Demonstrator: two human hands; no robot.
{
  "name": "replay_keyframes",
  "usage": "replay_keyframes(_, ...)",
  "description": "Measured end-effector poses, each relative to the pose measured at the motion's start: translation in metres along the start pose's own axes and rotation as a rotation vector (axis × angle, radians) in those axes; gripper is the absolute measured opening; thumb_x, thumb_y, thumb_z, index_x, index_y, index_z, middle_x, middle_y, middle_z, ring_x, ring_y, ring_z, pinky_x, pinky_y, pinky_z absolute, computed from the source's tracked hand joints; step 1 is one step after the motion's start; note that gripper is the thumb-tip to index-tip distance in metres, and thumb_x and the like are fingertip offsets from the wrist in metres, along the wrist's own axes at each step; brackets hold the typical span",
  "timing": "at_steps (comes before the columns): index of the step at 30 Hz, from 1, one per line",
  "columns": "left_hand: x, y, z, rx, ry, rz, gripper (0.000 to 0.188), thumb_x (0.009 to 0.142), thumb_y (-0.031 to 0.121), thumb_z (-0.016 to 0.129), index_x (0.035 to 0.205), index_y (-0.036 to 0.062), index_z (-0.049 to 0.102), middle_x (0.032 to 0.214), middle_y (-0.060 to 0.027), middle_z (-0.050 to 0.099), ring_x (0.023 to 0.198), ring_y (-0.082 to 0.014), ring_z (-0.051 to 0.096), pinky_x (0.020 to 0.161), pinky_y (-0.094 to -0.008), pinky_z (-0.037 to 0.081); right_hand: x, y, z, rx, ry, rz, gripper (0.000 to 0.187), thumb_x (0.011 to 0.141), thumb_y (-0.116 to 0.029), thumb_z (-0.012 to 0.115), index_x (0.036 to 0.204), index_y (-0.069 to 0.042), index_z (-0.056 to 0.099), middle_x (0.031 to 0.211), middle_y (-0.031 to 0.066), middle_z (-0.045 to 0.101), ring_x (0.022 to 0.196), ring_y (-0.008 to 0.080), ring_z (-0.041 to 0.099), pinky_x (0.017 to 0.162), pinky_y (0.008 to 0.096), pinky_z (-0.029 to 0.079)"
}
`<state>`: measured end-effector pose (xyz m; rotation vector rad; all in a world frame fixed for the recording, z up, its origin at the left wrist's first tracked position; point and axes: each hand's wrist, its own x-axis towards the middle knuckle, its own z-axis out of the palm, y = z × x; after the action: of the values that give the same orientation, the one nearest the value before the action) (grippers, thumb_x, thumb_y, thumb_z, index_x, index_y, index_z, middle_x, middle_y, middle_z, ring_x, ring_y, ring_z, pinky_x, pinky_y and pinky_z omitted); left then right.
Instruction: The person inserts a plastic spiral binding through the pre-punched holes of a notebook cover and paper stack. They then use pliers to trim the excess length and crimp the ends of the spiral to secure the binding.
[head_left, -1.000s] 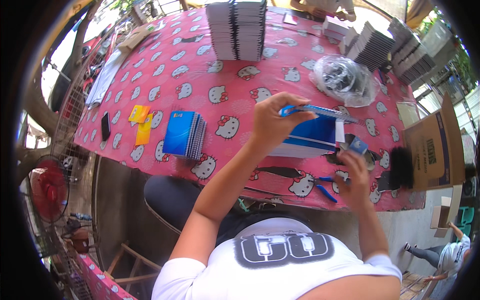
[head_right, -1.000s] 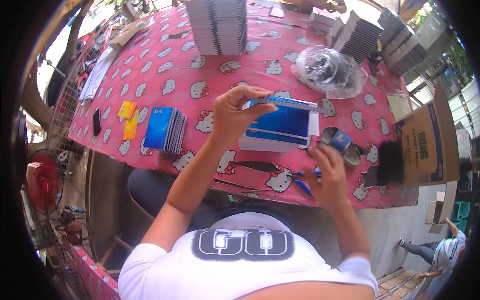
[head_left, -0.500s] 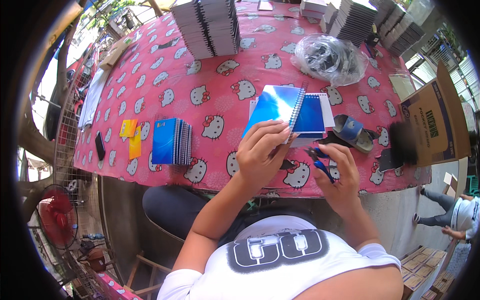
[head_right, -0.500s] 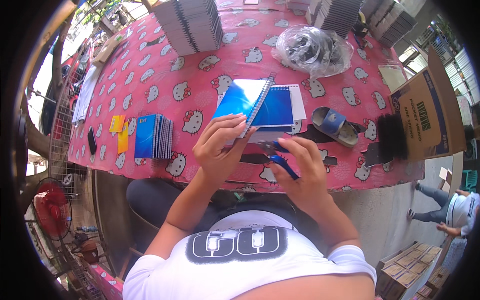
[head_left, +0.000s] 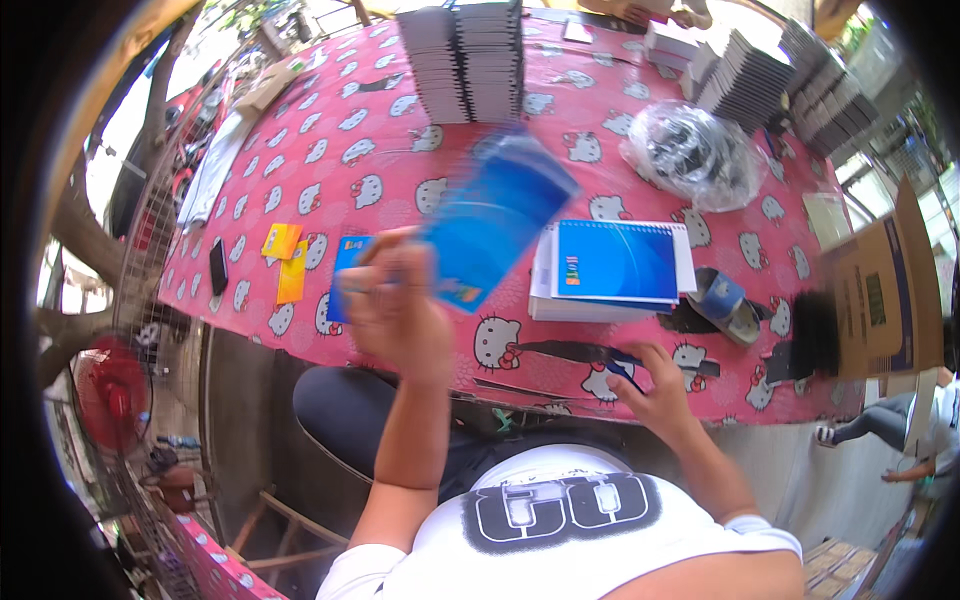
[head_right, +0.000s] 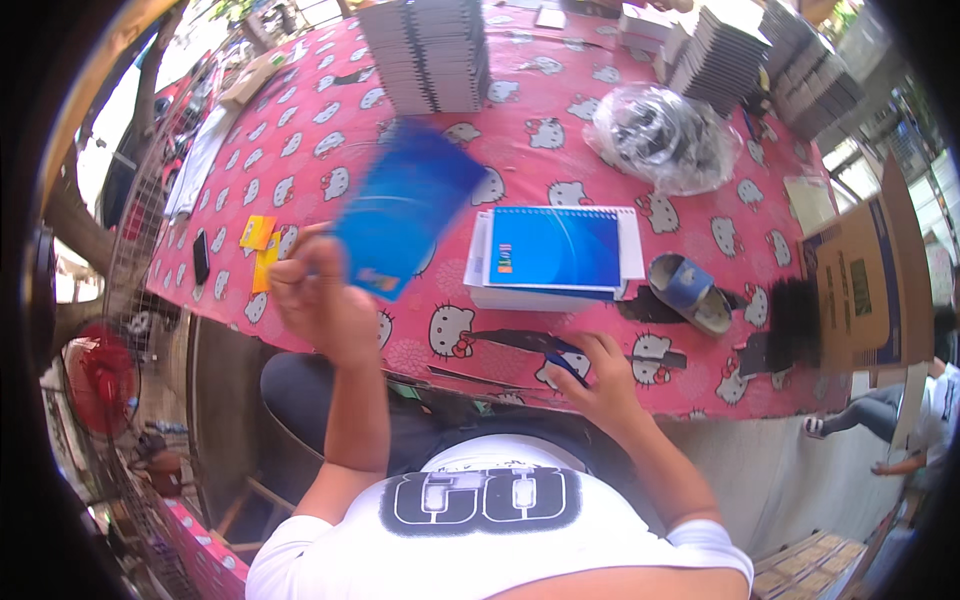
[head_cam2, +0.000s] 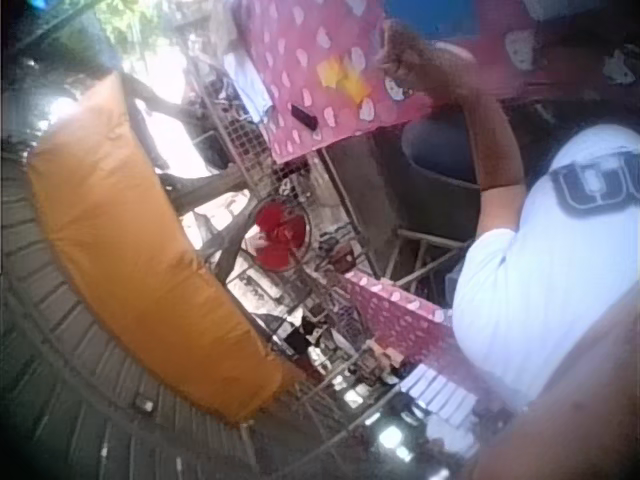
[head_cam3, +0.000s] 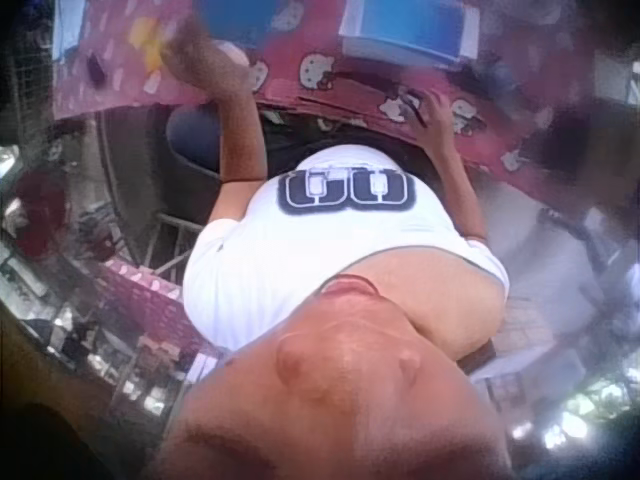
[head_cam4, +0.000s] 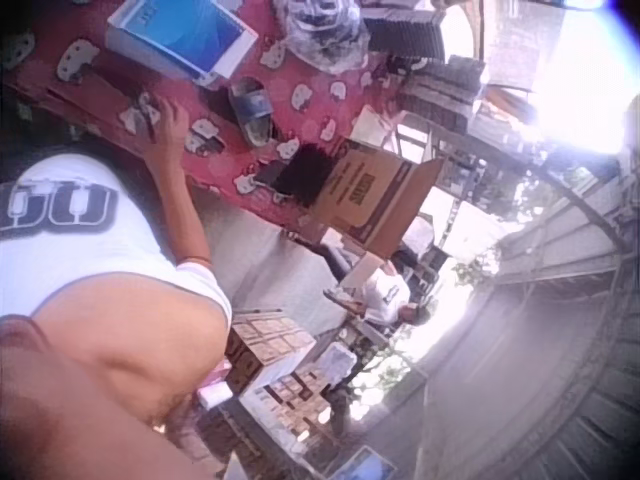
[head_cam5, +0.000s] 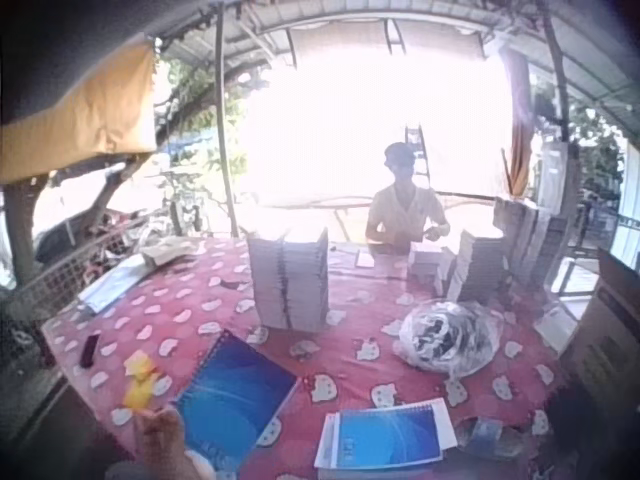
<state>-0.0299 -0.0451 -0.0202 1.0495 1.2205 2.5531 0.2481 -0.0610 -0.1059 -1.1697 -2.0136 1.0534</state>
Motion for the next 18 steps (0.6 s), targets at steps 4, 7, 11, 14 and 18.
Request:
replay_keyframes(4, 0.040, -0.040, -0.114, 0.165, 0.399, -0.214, 0.025, 0.086, 0.012, 0.073, 0.077, 0.0092, 0.050, 0.087, -0.0076, 0.066, 0.077, -0.0102, 0.059, 0.074, -0.0243, 0.049, -0.033, 0.065, 0.003, -0.703, 0.006, -0.161, 0.046, 0.078, -0.022, 0.075, 0.118, -0.002, 0.060, 0.125, 0.0181, 0.055, 0.119, 0.0338, 0.051, 0.095, 0.0410, 0.044)
replay_keyframes(7, 0.034, -0.086, -0.184, 0.661, 0.456, -0.192, 0.024, 0.087, 0.019, 0.072, 0.082, 0.0035, 0.055, 0.085, -0.0068, 0.064, 0.081, -0.0113, 0.057, 0.076, -0.0265, 0.048, -0.023, 0.042, -0.009, -0.716, 0.053, -0.261, 0.039, 0.077, -0.015, 0.075, 0.112, -0.003, 0.064, 0.121, 0.0162, 0.058, 0.113, 0.0308, 0.056, 0.090, 0.0400, 0.047)
replay_keyframes(11, 0.029, -0.106, -0.208, 0.601, 0.447, -0.164, 0.023, 0.087, 0.019, 0.072, 0.088, 0.0007, 0.060, 0.092, -0.0092, 0.066, 0.086, -0.0141, 0.061, 0.079, -0.0289, 0.049, 0.004, 0.005, -0.045, -0.365, 0.132, -0.304, 0.026, 0.079, -0.007, 0.072, 0.104, -0.004, 0.067, 0.109, 0.0144, 0.064, 0.099, 0.0267, 0.063, 0.082, 0.0372, 0.051)
replay_keyframes(14, 0.029, -0.106, -0.210, 0.629, 0.334, -0.164, 0.023, 0.086, 0.018, 0.072, 0.097, -0.0001, 0.063, 0.096, -0.0084, 0.066, 0.088, -0.0160, 0.062, 0.082, -0.0307, 0.049, 0.048, -0.017, -0.079, -0.268, 0.377, -0.163, 0.025, 0.087, -0.016, 0.067, 0.108, -0.003, 0.066, 0.108, 0.0122, 0.065, 0.097, 0.0219, 0.063, 0.082, 0.0332, 0.049)
replay_keyframes(18, 0.038, -0.098, -0.214, 0.782, 0.251, -0.185, 0.028, 0.085, 0.013, 0.071, 0.109, 0.0003, 0.063, 0.107, -0.0086, 0.065, 0.096, -0.0165, 0.061, 0.087, -0.0313, 0.048, 0.119, -0.002, -0.087, 0.101, 0.286, 0.214, 0.054, 0.090, -0.041, 0.064, 0.126, -0.001, 0.055, 0.111, 0.0112, 0.063, 0.098, 0.0168, 0.060, 0.085, 0.0301, 0.047)
